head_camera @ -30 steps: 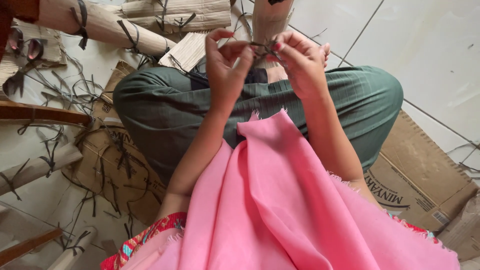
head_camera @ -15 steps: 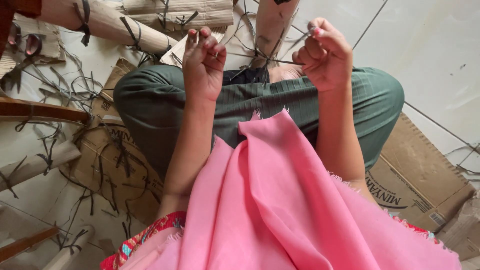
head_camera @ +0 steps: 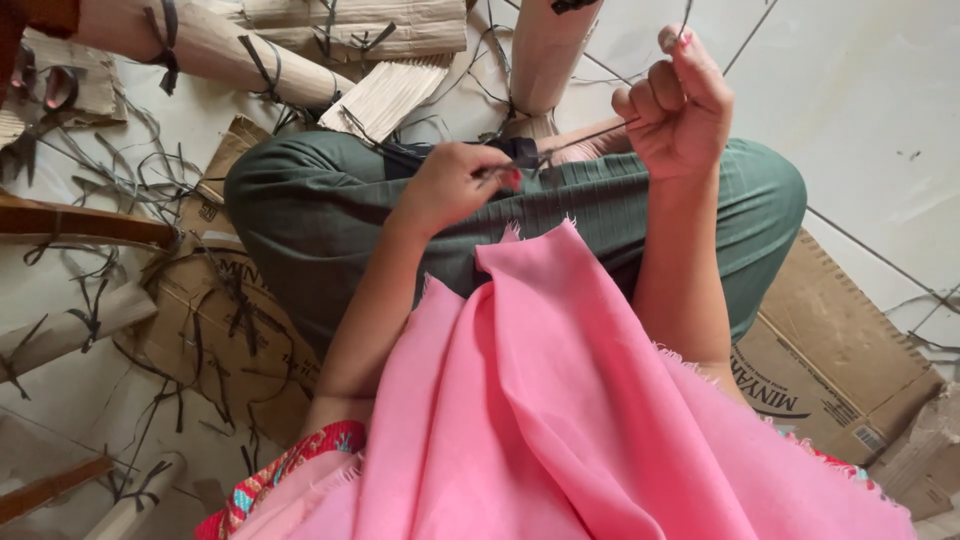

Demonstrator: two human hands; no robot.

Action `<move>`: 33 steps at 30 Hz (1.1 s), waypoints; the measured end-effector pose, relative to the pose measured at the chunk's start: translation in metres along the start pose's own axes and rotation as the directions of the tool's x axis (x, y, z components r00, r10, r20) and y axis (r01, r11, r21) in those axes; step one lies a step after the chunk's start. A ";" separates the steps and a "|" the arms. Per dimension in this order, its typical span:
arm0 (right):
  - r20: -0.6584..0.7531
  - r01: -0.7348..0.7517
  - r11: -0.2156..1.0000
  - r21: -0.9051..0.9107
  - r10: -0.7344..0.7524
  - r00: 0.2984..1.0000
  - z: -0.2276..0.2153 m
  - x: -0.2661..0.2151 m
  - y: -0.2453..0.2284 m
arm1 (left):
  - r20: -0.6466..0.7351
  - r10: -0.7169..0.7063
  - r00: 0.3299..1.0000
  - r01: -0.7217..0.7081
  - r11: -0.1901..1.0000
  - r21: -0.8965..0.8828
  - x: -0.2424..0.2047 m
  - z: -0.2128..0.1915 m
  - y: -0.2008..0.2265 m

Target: Wrapping wooden chair legs with thin strips of material for protection or decoration

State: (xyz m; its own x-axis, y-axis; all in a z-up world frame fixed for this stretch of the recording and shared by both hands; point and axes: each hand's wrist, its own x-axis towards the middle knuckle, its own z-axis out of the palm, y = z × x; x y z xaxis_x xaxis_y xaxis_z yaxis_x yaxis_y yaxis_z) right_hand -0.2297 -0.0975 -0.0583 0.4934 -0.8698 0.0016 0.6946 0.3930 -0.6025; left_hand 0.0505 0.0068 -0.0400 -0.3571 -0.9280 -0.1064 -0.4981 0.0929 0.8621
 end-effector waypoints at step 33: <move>0.064 0.055 0.040 -0.998 0.287 0.956 0.052 0.006 0.078 | -0.424 -0.081 0.902 0.158 0.976 0.149 -0.001 -0.032 -0.045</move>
State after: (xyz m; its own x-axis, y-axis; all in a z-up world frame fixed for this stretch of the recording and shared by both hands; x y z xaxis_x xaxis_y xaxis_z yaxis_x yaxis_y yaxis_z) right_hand -0.1449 -0.0567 -0.0642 0.7046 -0.6993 -0.1206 -0.4674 -0.3294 -0.8204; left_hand 0.0987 -0.0077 -0.0631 0.0537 -0.9976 0.0441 -0.6603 -0.0024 0.7510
